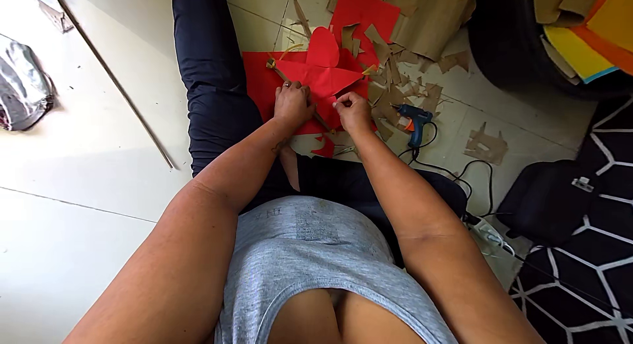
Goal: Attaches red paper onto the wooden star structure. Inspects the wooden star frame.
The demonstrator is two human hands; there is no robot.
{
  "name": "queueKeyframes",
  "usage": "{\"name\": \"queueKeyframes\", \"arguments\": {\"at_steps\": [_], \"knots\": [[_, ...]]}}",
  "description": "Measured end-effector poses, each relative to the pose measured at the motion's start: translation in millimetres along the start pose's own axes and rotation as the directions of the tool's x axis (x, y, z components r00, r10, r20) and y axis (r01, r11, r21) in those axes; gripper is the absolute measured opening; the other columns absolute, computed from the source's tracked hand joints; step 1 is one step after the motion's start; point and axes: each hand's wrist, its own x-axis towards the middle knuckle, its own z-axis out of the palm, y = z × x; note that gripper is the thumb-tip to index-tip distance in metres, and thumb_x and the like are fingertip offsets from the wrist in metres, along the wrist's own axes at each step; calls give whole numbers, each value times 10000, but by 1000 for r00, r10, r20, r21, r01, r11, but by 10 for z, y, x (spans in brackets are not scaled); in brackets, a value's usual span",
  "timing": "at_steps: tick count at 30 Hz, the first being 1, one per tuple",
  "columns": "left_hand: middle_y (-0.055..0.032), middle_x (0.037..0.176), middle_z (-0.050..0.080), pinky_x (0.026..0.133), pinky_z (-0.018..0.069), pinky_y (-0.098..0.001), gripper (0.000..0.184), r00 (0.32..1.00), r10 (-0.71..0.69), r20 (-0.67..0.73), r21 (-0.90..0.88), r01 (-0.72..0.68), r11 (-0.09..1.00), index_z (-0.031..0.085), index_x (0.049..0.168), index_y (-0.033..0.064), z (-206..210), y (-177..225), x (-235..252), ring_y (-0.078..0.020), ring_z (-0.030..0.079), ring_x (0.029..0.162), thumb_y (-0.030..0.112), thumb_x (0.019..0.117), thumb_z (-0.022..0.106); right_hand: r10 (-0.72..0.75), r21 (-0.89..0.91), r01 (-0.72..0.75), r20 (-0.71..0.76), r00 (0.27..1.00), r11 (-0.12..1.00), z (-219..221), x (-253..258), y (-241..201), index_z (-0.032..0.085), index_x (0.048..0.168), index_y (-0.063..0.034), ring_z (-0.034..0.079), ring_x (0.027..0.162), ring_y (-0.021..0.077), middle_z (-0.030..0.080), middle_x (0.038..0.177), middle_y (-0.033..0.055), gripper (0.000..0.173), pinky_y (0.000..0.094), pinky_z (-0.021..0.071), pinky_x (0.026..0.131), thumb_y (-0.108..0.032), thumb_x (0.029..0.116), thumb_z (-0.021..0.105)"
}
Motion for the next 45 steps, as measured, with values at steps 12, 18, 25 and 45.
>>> {"name": "queueKeyframes", "arguments": {"at_steps": [12, 18, 25, 45], "knots": [[-192, 1116, 651, 1005, 402, -570, 290, 1000, 20, 17, 39, -21, 999, 711, 1015, 35, 10, -14, 8, -382, 573, 1181, 316, 974, 655, -78, -10, 78, 7, 997, 997, -175, 161, 223, 679, 1199, -12, 680, 1037, 286, 705, 1113, 177, 256, 477, 525, 951, -184, 1013, 647], [-199, 1080, 658, 985, 411, -566, 275, 994, 75, -81, 16, -74, 997, 703, 1035, 22, 12, 0, -35, -392, 591, 1139, 283, 969, 651, 51, -365, -100, -143, 988, 926, -984, 99, 702, 587, 1349, 42, 531, 1277, 508, 550, 1358, 337, 440, 653, 442, 1049, -160, 967, 670], [-237, 1299, 593, 1047, 410, -599, 337, 966, -72, -249, -110, 46, 993, 675, 1207, 33, -72, -63, -23, -437, 513, 1276, 243, 943, 682, 379, -230, -434, -248, 891, 871, -1210, 74, 1162, 519, 1403, 73, 484, 1346, 485, 504, 1421, 338, 700, 630, 409, 1087, -283, 878, 815], [-233, 1315, 603, 1046, 437, -562, 358, 930, 355, 100, 56, -361, 931, 684, 1254, 13, 385, 321, -434, -426, 543, 1265, 221, 964, 663, 535, -21, -557, -253, 806, 830, -1212, 250, 1493, 413, 1462, 112, 487, 1358, 452, 506, 1426, 336, 899, 608, 396, 1109, -305, 802, 860]]}}
